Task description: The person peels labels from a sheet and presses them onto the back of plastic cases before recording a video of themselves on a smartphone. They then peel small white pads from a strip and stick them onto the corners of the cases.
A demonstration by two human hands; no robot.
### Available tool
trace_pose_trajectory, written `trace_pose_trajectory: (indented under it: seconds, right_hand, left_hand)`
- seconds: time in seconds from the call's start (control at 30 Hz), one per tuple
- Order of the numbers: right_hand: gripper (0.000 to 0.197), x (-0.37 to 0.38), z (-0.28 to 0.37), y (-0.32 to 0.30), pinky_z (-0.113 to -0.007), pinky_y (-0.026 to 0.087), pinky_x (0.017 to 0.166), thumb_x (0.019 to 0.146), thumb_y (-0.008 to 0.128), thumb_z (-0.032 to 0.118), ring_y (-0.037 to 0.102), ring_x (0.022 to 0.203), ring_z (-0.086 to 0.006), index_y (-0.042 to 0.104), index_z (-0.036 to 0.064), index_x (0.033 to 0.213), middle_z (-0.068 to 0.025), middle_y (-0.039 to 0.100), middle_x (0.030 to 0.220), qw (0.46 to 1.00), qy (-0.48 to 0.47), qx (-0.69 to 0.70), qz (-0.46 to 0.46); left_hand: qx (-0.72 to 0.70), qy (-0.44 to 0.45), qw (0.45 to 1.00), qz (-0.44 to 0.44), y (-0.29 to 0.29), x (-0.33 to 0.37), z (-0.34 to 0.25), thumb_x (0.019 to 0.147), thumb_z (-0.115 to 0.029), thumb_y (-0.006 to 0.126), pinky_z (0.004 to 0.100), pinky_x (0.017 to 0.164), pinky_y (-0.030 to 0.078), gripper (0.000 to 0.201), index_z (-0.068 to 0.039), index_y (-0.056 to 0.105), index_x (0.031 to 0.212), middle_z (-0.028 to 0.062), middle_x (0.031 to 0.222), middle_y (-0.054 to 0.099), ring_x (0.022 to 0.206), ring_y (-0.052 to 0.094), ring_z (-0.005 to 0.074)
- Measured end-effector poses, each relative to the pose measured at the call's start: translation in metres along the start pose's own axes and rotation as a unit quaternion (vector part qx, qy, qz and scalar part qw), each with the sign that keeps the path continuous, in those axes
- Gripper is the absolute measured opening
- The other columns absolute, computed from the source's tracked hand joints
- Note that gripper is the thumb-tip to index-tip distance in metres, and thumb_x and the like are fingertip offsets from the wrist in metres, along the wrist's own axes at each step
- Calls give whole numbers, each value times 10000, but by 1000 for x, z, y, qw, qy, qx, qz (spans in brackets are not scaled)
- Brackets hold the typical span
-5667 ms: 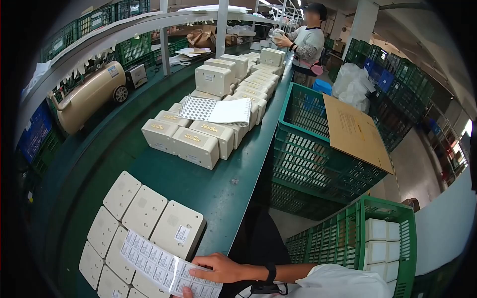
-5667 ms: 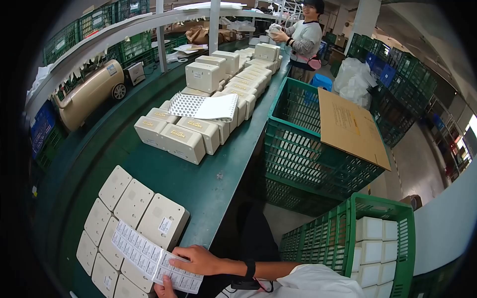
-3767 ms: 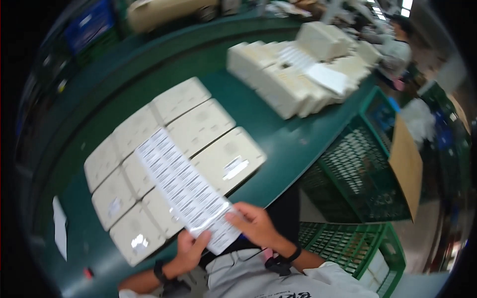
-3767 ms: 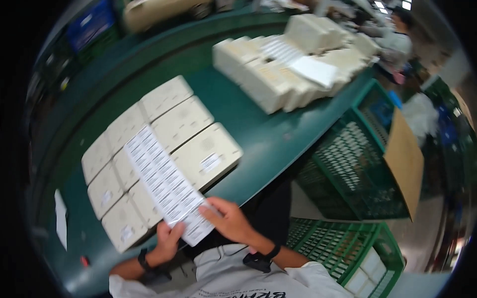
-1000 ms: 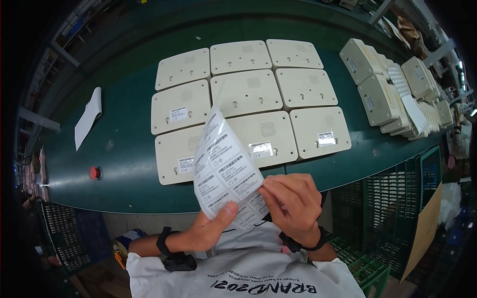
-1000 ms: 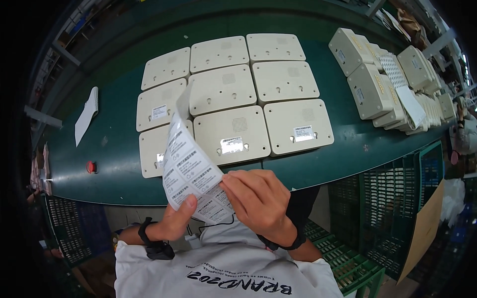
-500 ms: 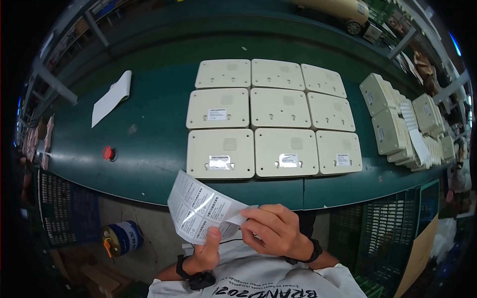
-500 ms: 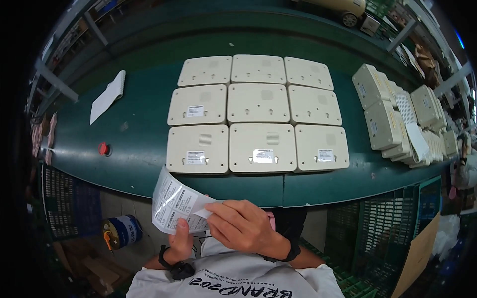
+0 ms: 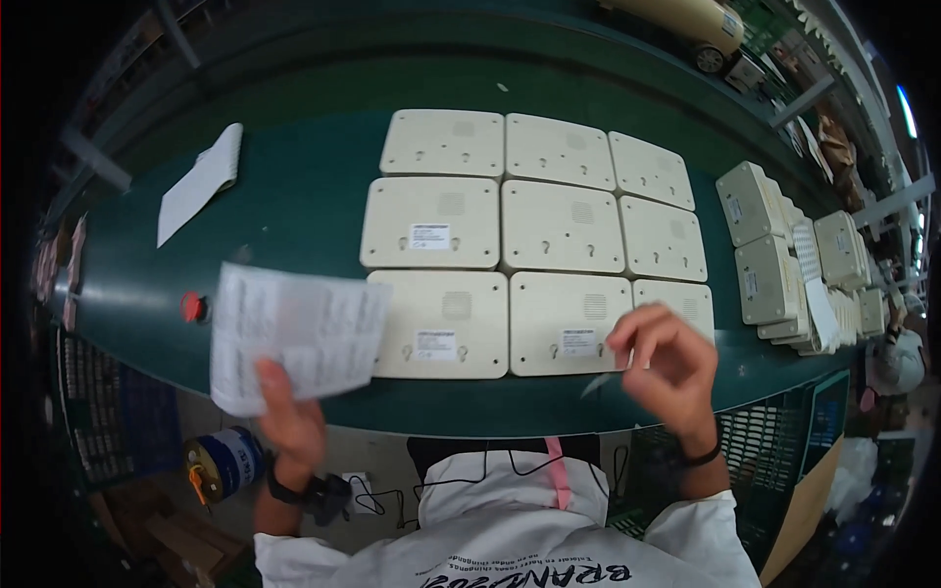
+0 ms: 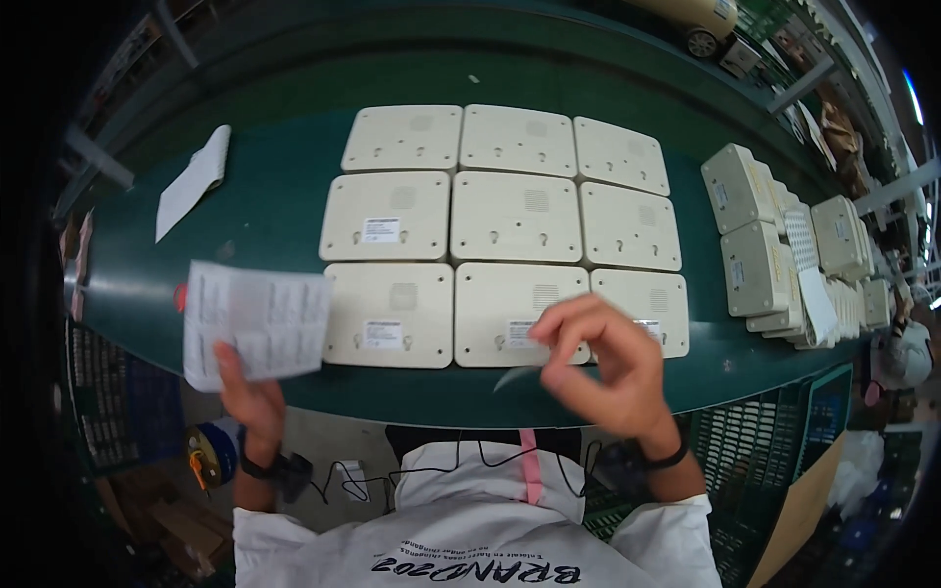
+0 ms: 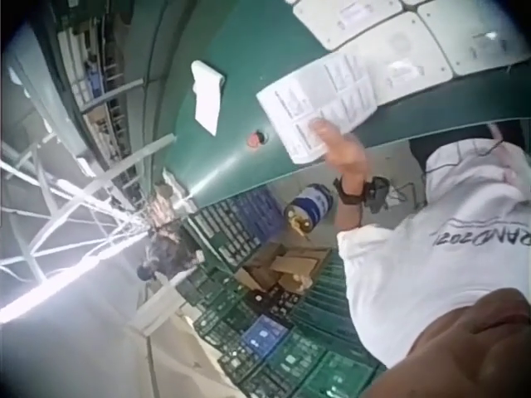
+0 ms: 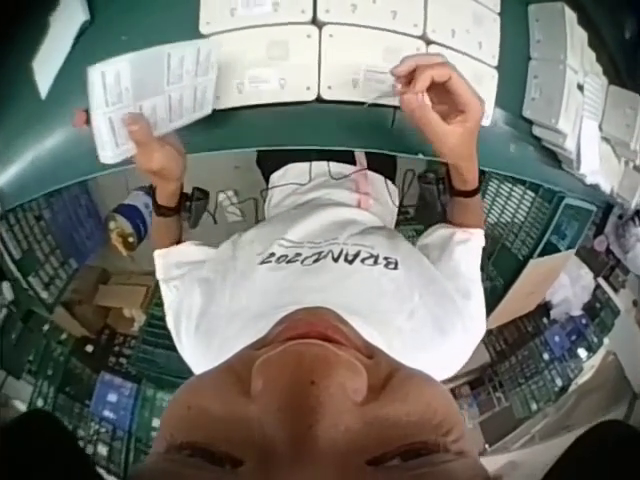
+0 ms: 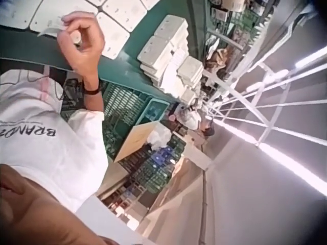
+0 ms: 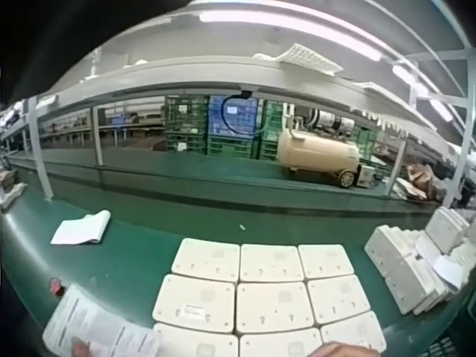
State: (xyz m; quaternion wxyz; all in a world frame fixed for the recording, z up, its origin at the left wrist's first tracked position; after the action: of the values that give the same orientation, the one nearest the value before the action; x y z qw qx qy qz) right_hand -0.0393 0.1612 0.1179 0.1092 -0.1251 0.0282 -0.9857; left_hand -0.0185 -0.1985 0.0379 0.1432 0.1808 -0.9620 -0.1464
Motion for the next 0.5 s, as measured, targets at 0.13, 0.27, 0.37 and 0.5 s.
trace_pose_trajectory:
  seconds: [0.13,0.27,0.37,0.5]
  right_hand:
    - [133,45,-29,-55,-242,476,678,840,677,36,565,764,-116,554,32,891,-90,621,927,992,121,-6,-35]
    - [113,78,-53,-64,-209,475,669,867,665,32,568,742,-77,556,42,894,-56,617,919,980,199,20,-5]
    - [98,96,-66,-57,-206,482,670,877,653,32,573,753,-74,571,41,930,-44,620,928,973,230,0,3]
    - [127,104,-68,-53,-206,487,673,890,649,45,580,777,-74,588,35,1001,-36,625,946,963,267,11,27]
  left_hand:
    - [3,-47,999,13,34,96,37,1033,-261,445,348,1030,424,470,27,393,1401,162,1346,530,1207,549,221]
    - [-16,-47,999,-9,27,138,86,1033,-253,445,348,1010,443,458,36,400,1385,167,1323,543,1182,566,220]
    - [-52,-86,995,-19,19,145,95,1029,-257,453,350,1009,446,468,43,397,1384,169,1312,550,1175,570,218]
    - [-28,-141,989,-44,18,145,91,1025,-260,461,354,1017,442,476,50,396,1381,172,1305,555,1176,572,224]
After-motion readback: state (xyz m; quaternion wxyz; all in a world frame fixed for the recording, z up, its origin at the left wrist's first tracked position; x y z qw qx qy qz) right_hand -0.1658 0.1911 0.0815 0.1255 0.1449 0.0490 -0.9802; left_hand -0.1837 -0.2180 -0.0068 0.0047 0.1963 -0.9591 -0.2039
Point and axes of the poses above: each hand's wrist, its own x-axis towards the middle knuckle, its own y-axis out of the palm, z = x × y, the point moved 4 cm from there along x, towards the middle knuckle
